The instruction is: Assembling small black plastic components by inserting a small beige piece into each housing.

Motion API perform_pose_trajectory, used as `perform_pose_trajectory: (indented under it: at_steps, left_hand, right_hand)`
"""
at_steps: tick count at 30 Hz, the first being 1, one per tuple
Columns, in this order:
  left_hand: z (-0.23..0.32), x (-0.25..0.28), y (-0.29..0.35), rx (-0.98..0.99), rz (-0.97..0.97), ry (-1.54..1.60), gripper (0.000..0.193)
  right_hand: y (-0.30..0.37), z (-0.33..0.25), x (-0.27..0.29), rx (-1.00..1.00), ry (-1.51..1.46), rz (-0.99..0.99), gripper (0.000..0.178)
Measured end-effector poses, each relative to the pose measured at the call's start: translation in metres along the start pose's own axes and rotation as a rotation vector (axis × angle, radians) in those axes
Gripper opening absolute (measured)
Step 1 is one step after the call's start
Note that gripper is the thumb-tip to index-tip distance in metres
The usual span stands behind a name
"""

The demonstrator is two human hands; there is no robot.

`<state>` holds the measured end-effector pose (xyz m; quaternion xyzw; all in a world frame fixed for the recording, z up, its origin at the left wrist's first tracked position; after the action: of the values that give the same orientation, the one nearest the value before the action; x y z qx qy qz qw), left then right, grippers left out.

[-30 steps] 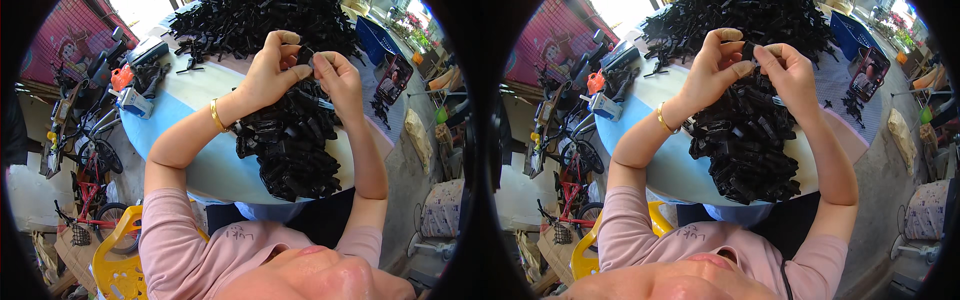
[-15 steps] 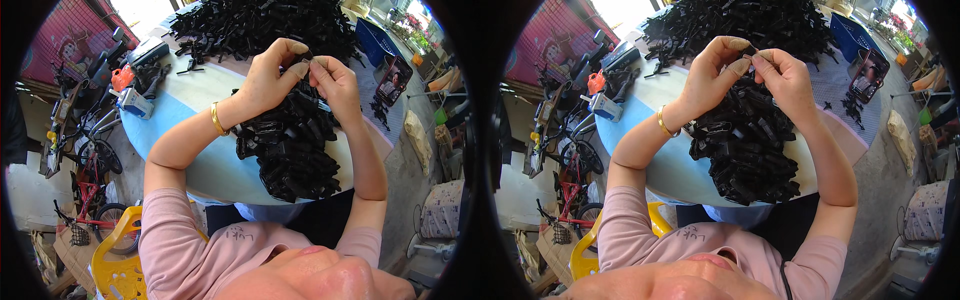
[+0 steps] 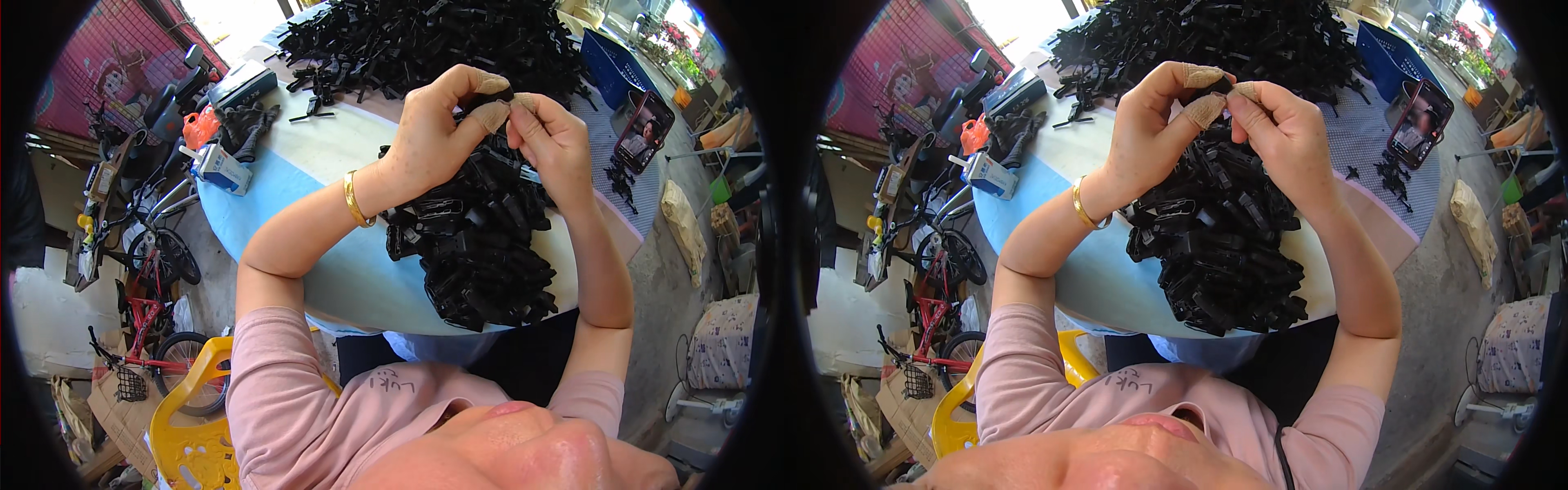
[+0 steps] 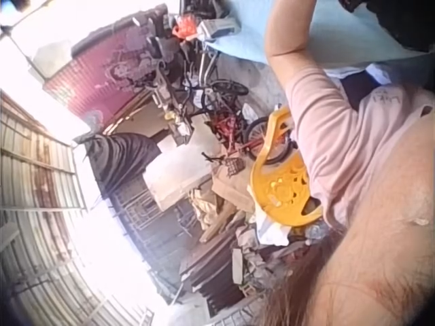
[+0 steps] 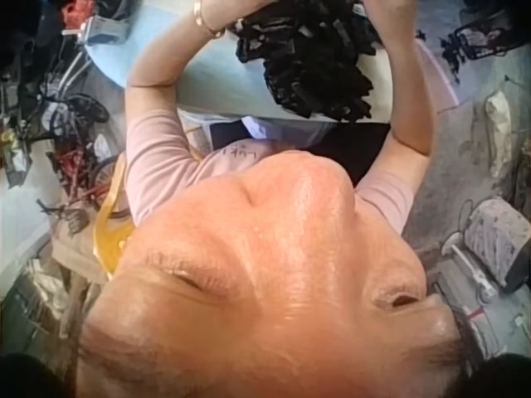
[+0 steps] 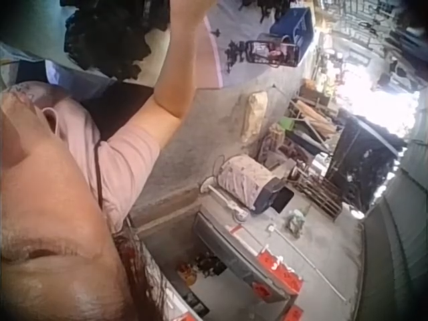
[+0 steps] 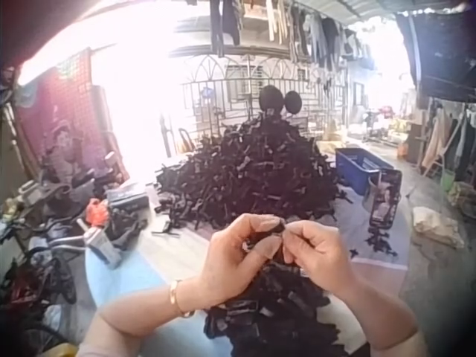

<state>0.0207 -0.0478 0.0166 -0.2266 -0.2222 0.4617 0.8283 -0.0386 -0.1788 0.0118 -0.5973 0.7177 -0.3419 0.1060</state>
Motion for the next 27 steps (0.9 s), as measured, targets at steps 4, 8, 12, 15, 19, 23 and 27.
perform_pose_trajectory:
  at_steps: [4,8,12,15,19,23,27]
  left_hand:
    - [0.005,0.001,0.001,-0.085,0.035,-0.076,0.018]
    - [0.011,0.002,0.002,-0.185,0.067,-0.154,0.014]
    - [0.01,-0.003,-0.006,-0.056,-0.043,0.147,0.025]
    - [0.011,0.007,-0.014,0.36,-0.111,0.595,0.031]
    - [0.007,0.006,-0.014,0.47,-0.245,0.795,0.034]
    - [0.007,-0.002,-0.007,0.484,-0.322,0.583,0.033]
    - [0.008,-0.004,-0.001,0.228,-0.296,0.14,0.031]
  right_hand:
    - [0.003,0.001,-0.003,-0.056,-0.105,0.0,0.017]
    - [0.004,0.001,-0.007,-0.207,-0.301,-0.017,0.017]
    - [-0.001,-0.005,0.004,0.155,-0.053,0.071,0.016]
    - [-0.001,-0.004,0.01,0.277,0.112,0.071,0.019]
    - [0.004,-0.009,0.011,0.38,0.15,0.072,0.02]
    - [0.002,-0.018,0.012,0.364,-0.104,0.079,0.019]
    - [-0.001,-0.011,0.008,0.196,-0.099,0.082,0.019]
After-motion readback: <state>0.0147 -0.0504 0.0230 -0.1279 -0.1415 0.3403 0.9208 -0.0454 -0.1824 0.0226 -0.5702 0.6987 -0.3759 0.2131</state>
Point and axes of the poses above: each hand's wrist, its own y-axis away from the middle knuckle, its own x-axis out of the back of the hand, z = x × y, the point moved 4 cm from there along -y, towards the middle knuckle, and after that the axes turned 11 degrees about x, right-handed, at the moved point
